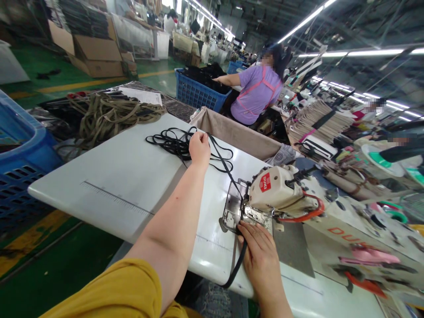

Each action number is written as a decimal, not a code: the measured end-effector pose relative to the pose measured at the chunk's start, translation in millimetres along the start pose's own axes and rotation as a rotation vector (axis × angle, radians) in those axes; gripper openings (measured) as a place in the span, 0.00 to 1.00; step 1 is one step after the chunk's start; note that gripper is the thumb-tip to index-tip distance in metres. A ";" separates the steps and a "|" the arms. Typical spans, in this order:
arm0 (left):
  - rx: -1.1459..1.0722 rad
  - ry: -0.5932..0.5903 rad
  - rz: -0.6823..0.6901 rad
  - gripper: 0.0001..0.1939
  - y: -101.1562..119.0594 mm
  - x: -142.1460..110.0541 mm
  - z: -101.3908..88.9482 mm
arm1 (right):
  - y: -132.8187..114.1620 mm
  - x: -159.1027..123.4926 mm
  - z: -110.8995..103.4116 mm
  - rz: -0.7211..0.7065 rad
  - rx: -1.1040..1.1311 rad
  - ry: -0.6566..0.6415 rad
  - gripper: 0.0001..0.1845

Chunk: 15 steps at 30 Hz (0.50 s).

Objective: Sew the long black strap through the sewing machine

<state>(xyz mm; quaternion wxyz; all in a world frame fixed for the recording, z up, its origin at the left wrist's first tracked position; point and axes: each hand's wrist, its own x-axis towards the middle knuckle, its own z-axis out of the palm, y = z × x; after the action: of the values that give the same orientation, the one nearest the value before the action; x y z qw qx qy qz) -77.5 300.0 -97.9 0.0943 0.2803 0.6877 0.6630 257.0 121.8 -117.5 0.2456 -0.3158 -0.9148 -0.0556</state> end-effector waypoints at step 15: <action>-0.708 0.186 -0.435 0.15 6.3 19.4 -7.6 | -0.2 2.5 -0.6 -0.013 -0.011 0.022 0.15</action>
<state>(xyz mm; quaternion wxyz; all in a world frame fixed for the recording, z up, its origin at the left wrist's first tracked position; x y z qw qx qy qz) -95.8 303.2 -86.3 0.2598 0.0180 0.4665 0.8453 255.4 122.9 -115.8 0.2534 -0.3107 -0.9138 -0.0655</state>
